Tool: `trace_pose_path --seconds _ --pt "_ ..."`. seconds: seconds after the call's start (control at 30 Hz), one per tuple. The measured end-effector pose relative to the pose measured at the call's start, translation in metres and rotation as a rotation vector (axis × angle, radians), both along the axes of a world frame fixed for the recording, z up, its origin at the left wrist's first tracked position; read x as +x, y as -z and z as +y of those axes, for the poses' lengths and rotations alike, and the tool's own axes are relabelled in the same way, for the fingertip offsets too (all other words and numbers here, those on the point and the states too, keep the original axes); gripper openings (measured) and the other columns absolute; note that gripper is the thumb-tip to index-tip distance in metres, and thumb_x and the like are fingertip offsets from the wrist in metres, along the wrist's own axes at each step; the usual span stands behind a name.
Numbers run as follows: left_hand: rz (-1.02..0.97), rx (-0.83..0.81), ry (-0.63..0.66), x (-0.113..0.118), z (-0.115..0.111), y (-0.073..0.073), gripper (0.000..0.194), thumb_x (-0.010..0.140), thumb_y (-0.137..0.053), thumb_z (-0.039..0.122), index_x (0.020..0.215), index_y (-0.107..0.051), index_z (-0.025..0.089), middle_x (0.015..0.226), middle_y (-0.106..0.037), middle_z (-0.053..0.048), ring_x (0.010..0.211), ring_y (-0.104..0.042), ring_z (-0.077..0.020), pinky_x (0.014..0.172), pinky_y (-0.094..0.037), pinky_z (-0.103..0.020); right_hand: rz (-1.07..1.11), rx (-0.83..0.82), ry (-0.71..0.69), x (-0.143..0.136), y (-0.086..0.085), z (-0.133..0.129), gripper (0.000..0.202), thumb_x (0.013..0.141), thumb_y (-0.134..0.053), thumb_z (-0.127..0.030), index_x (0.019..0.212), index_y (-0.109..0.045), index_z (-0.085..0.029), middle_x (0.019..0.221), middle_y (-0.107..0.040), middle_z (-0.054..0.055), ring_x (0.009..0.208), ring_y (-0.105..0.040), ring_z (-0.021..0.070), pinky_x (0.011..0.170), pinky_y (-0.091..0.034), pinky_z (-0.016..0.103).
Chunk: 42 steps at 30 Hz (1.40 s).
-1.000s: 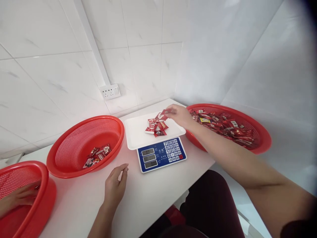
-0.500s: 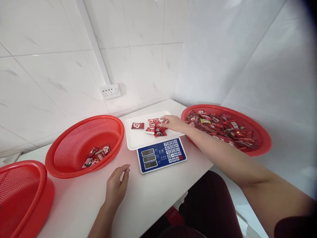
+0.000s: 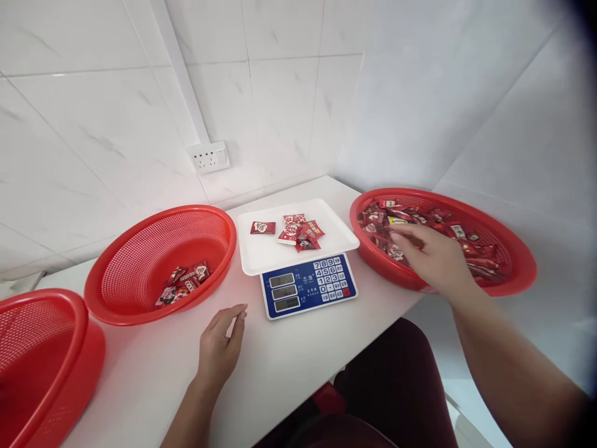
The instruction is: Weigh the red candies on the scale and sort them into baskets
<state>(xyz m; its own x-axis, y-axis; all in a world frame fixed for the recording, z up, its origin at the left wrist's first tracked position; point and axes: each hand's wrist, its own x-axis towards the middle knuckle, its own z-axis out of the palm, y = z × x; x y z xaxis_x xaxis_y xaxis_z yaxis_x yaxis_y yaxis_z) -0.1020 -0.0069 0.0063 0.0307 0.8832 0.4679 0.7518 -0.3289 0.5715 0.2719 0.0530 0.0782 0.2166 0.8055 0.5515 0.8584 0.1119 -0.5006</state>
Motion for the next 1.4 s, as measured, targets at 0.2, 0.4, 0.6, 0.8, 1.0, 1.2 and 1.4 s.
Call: trace_pose_path --seconds 0.2,0.4,0.6,0.8,1.0,1.2,1.4 --pt "0.003 -0.023 -0.006 -0.001 0.002 0.001 0.021 0.085 -0.046 0.029 0.094 -0.063 0.021 0.083 -0.068 -0.004 0.075 -0.065 -0.0165 0.048 -0.049 -0.021 0.260 0.277 0.090 -0.021 0.041 -0.037 0.024 0.082 -0.051 -0.031 0.097 -0.064 -0.019 0.068 -0.067 0.002 0.065 -0.063 0.0147 0.066 -0.051 0.027" --pt "-0.056 -0.125 -0.082 -0.001 0.004 0.004 0.025 0.083 -0.047 0.035 0.097 -0.062 0.021 0.086 -0.069 -0.006 0.080 -0.065 -0.0189 0.040 -0.045 -0.019 0.186 0.075 -0.291 -0.051 0.095 -0.049 0.019 0.081 -0.048 -0.030 0.087 -0.063 -0.020 0.060 -0.062 0.001 0.053 -0.057 0.0144 0.056 -0.049 0.027" --pt "-0.097 -0.197 -0.158 -0.004 0.011 0.005 0.038 0.084 -0.046 0.035 0.119 -0.047 0.023 0.085 -0.066 -0.004 0.084 -0.064 -0.0200 0.043 -0.044 -0.020 0.065 -0.322 -0.650 -0.076 0.111 -0.061 0.022 0.083 -0.045 -0.032 0.085 -0.065 -0.022 0.065 -0.063 0.004 0.059 -0.056 0.0164 0.059 -0.045 0.029" --pt "-0.046 -0.067 -0.274 -0.007 0.010 -0.001 0.038 0.085 -0.045 0.036 0.120 -0.047 0.022 0.088 -0.066 -0.005 0.085 -0.064 -0.0198 0.044 -0.044 -0.021 0.283 -0.372 -0.616 -0.074 0.113 -0.056 0.022 0.084 -0.045 -0.033 0.085 -0.063 -0.020 0.069 -0.063 0.004 0.061 -0.057 0.0158 0.056 -0.046 0.026" --pt "0.240 0.255 -0.320 -0.012 0.013 -0.011 0.029 0.087 -0.045 0.032 0.112 -0.052 0.019 0.105 -0.061 -0.012 0.102 -0.055 -0.0247 0.083 -0.047 -0.037 0.325 -0.415 -0.639 -0.072 0.116 -0.052 0.025 0.083 -0.045 -0.036 0.086 -0.063 -0.019 0.071 -0.063 0.003 0.062 -0.059 0.0165 0.058 -0.048 0.027" --pt "0.421 0.259 -0.284 -0.010 0.022 -0.016 0.031 0.087 -0.044 0.030 0.115 -0.051 0.019 0.116 -0.054 -0.013 0.108 -0.051 -0.0276 0.087 -0.045 -0.041 0.341 -0.425 -0.642 -0.071 0.112 -0.053 0.023 0.083 -0.045 -0.034 0.084 -0.063 -0.021 0.073 -0.064 0.003 0.064 -0.059 0.0170 0.060 -0.048 0.028" --pt "0.523 0.220 -0.394 -0.024 0.029 -0.024 0.035 0.087 -0.042 0.032 0.118 -0.050 0.020 0.121 -0.052 -0.014 0.108 -0.051 -0.0313 0.085 -0.045 -0.044 0.340 -0.394 -0.657 -0.069 0.115 -0.054 0.022 0.083 -0.044 -0.033 0.084 -0.063 -0.021 0.078 -0.066 0.004 0.069 -0.060 0.0178 0.063 -0.048 0.028"
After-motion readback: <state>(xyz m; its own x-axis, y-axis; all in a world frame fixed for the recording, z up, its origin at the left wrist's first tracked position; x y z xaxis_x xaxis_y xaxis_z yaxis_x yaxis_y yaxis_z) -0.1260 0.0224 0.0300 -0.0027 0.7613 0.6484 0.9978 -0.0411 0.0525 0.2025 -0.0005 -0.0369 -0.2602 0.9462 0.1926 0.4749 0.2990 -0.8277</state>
